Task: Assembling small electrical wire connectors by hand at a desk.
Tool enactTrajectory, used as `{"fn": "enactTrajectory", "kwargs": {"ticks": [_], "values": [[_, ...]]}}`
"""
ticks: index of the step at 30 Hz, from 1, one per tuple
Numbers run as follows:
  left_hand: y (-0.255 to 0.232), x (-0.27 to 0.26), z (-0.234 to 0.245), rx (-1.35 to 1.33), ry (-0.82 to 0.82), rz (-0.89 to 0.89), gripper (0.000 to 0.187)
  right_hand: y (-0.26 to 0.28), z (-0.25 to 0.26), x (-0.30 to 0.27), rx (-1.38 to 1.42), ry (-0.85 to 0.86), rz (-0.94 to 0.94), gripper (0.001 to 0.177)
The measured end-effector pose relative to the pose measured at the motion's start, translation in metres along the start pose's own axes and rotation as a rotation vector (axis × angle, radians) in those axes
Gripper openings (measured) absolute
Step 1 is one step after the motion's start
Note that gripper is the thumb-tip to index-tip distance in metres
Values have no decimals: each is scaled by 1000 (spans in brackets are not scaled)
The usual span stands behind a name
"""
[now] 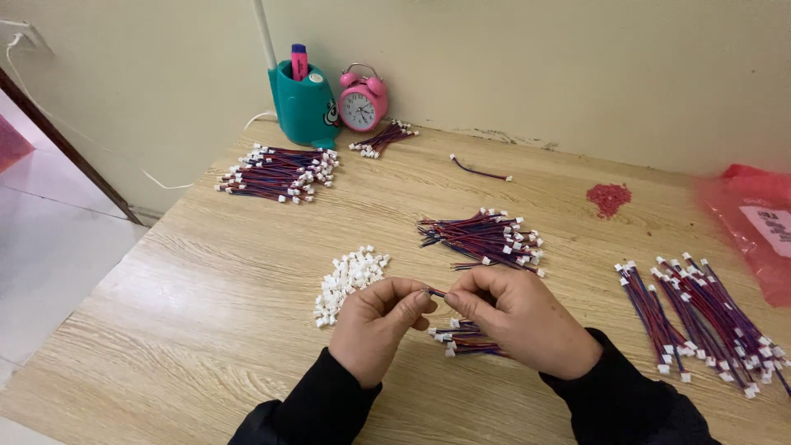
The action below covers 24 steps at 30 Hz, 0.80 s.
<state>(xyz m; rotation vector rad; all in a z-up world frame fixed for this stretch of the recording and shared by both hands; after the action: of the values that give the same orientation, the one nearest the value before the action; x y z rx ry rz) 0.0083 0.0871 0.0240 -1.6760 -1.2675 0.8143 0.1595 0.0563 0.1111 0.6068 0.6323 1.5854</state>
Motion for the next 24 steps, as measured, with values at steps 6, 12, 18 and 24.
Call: {"fn": "enactTrajectory", "kwargs": {"ticks": [6, 12, 18, 24], "values": [[2, -3, -3, -47, -16, -4, 11, -1, 0, 0, -16, -19, 50, 20], [-12, -10, -9, -36, -83, -47, 14, 4, 1, -4, 102, -50, 23, 22], [-15, -17, -5, 39, -186, -142, 11, -17, -7, -1, 330, -71, -87, 16], [-88, -53, -38, 680, -76, -789, 5, 19, -2, -6, 4, 8, 227, 12]]}}
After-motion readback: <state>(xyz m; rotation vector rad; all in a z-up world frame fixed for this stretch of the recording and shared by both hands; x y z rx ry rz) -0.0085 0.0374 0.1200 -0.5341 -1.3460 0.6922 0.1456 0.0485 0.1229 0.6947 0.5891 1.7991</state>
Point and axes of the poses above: each hand's wrist, its own x-axis towards the middle knuckle, its own z-axis out of the back of the hand, y = z × x, the point moved 7 cm from there along x, towards the middle knuckle, and after that the axes turned 5 degrees about -x, right-handed, at the moved point
